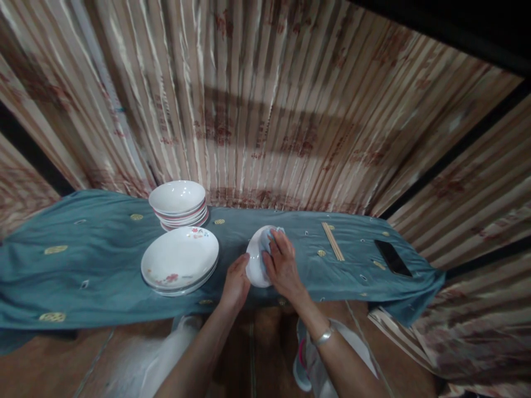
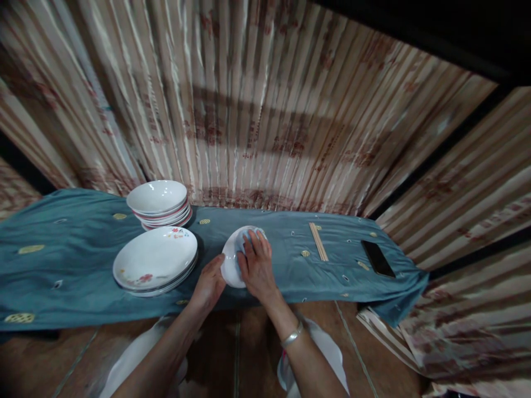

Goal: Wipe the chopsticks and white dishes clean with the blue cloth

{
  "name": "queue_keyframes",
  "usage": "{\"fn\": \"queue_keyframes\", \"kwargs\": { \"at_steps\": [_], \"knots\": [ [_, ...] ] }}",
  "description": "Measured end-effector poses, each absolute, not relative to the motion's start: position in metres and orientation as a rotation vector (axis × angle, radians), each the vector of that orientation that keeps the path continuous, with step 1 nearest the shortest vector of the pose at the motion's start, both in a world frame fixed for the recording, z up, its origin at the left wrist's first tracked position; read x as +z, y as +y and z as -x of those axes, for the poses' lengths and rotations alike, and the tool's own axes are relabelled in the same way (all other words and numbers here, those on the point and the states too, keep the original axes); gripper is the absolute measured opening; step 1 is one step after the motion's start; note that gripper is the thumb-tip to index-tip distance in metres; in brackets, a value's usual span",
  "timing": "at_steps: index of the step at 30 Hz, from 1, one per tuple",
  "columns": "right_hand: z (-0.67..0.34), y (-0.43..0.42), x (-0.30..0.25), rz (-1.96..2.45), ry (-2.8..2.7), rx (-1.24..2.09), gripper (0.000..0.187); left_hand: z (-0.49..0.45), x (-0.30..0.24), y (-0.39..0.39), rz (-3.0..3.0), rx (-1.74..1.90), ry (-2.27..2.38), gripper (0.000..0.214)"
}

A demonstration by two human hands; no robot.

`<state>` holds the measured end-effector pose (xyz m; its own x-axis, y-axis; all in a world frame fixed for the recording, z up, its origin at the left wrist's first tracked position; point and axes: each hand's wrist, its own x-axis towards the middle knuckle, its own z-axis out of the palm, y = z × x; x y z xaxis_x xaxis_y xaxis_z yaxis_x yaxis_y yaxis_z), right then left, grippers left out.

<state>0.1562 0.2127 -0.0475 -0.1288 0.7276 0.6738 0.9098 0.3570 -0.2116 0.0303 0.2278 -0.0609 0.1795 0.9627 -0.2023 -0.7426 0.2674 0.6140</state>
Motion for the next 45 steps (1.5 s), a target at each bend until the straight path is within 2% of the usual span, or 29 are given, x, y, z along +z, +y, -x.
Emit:
{"fn": "queue_keyframes", "kwargs": {
  "at_steps": [6, 11, 16, 22, 28, 32, 35, 45],
  "knots": [
    [-0.139, 0.201, -0.043, 1.319, -2.124, -0.374, 0.041, -0.029, -0.065, 0.227, -0.54, 1.257, 0.578, 0.028],
    [-0.155, 0.208, -0.033, 1.385, -1.964, -0.378, 0.04, -0.032, -0.065, 0.227, -0.6, 1.214, 0.591, 0.028],
    [-0.189, 0.225, -0.04, 1.477, -1.723, -0.128, 0.045, -0.032, -0.061, 0.225, -0.596, 1.196, 0.62, 0.036],
    [-0.213, 0.241, -0.071, 1.524, -1.372, 0.216, 0.057, -0.029, -0.068, 0.229, -0.51, 1.233, 0.661, 0.035],
    [-0.215, 0.243, -0.097, 1.62, -1.225, 0.354, 0.058, -0.026, -0.074, 0.234, -0.457, 1.245, 0.664, 0.035],
    [-0.208, 0.237, -0.111, 1.644, -1.292, 0.289, 0.051, -0.024, -0.072, 0.236, -0.394, 1.248, 0.649, 0.034],
    [-0.2, 0.232, -0.122, 1.618, -1.406, 0.193, 0.043, -0.023, -0.068, 0.238, -0.303, 1.238, 0.691, 0.026],
    [-0.173, 0.212, -0.127, 1.478, -1.682, -0.039, 0.041, -0.023, -0.058, 0.241, -0.192, 1.207, 0.774, 0.022]
  ]
}}
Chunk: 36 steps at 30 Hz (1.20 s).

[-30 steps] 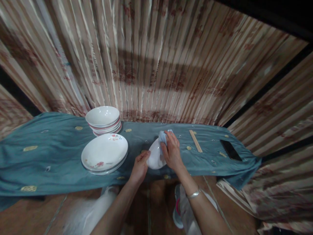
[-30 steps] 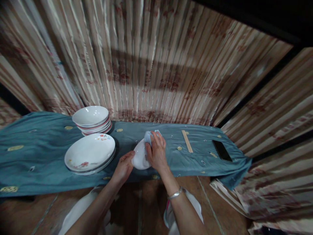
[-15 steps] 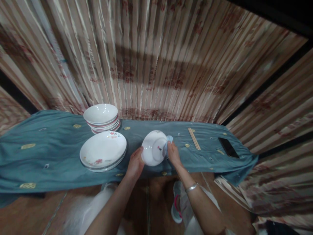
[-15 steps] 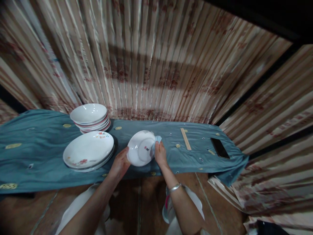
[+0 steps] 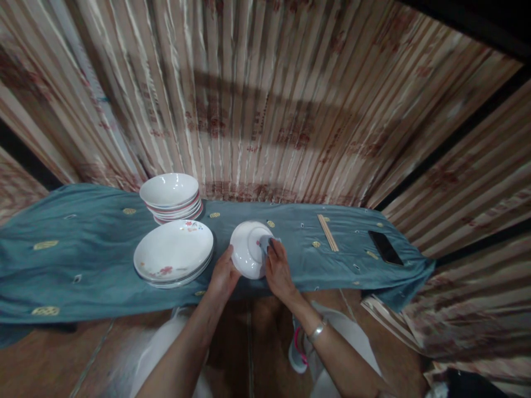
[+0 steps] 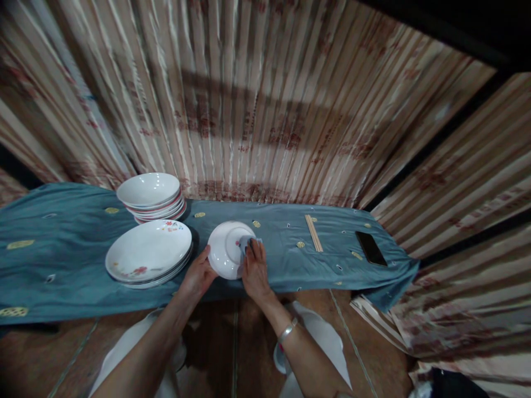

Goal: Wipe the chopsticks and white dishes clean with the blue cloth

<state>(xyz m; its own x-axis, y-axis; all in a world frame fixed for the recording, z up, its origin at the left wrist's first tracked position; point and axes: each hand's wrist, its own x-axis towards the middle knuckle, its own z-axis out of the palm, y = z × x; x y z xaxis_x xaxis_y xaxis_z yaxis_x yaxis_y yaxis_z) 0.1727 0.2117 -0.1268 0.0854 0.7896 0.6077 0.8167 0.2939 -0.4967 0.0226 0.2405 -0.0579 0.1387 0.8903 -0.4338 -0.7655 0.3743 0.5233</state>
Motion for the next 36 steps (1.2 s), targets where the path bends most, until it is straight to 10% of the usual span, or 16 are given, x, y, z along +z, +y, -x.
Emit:
{"fn": "queue_keyframes", "kwargs": {
  "at_steps": [36],
  "knots": [
    [-0.159, 0.231, -0.06, 1.414, -1.739, -0.048, 0.04, -0.024, -0.069, 0.235, -0.485, 1.245, 0.604, 0.032]
  ]
}}
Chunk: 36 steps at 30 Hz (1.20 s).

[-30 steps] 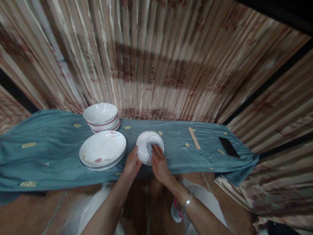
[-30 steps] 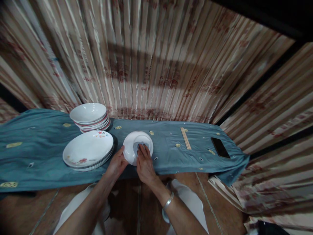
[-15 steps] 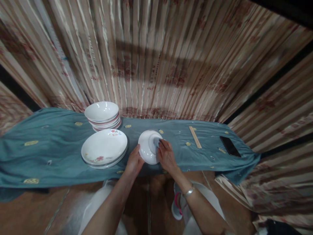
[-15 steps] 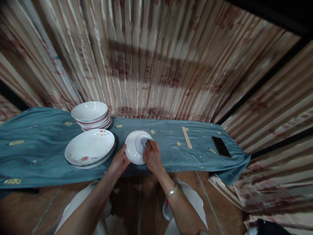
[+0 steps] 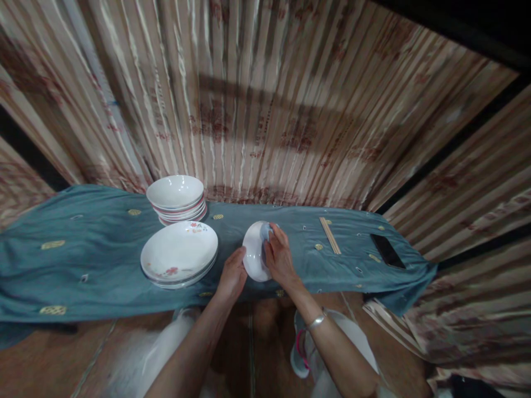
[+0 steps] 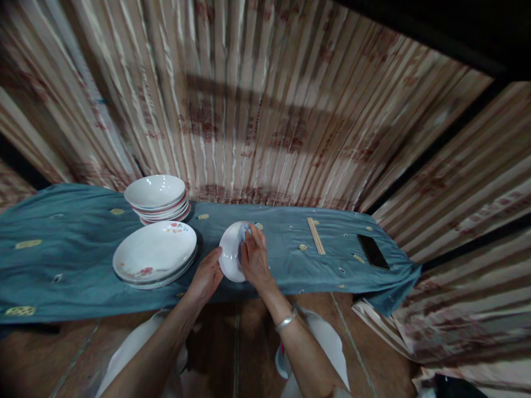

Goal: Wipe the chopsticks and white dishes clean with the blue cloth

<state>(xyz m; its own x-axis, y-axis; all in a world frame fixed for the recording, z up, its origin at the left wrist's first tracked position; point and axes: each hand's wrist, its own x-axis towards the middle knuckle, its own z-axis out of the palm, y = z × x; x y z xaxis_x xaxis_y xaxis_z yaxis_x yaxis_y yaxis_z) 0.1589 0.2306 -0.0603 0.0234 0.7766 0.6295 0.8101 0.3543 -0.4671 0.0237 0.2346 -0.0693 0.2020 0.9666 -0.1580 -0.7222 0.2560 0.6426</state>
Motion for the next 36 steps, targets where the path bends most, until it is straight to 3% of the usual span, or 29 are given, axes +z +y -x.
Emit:
{"fn": "queue_keyframes", "kwargs": {
  "at_steps": [14, 21, 30, 36],
  "knots": [
    [-0.128, 0.201, -0.037, 1.365, -2.153, -0.161, 0.048, -0.021, -0.065, 0.234, -0.538, 1.227, 0.558, 0.026],
    [-0.158, 0.248, -0.028, 1.512, -1.991, -0.125, 0.038, -0.025, -0.066, 0.232, -0.534, 1.181, 0.562, 0.03],
    [-0.219, 0.247, -0.098, 1.738, -1.448, 0.308, 0.045, -0.021, -0.072, 0.235, -0.421, 1.173, 0.609, 0.036],
    [-0.196, 0.198, -0.144, 1.726, -1.341, 0.174, 0.055, -0.022, -0.074, 0.241, -0.315, 1.159, 0.669, 0.018]
  ]
}}
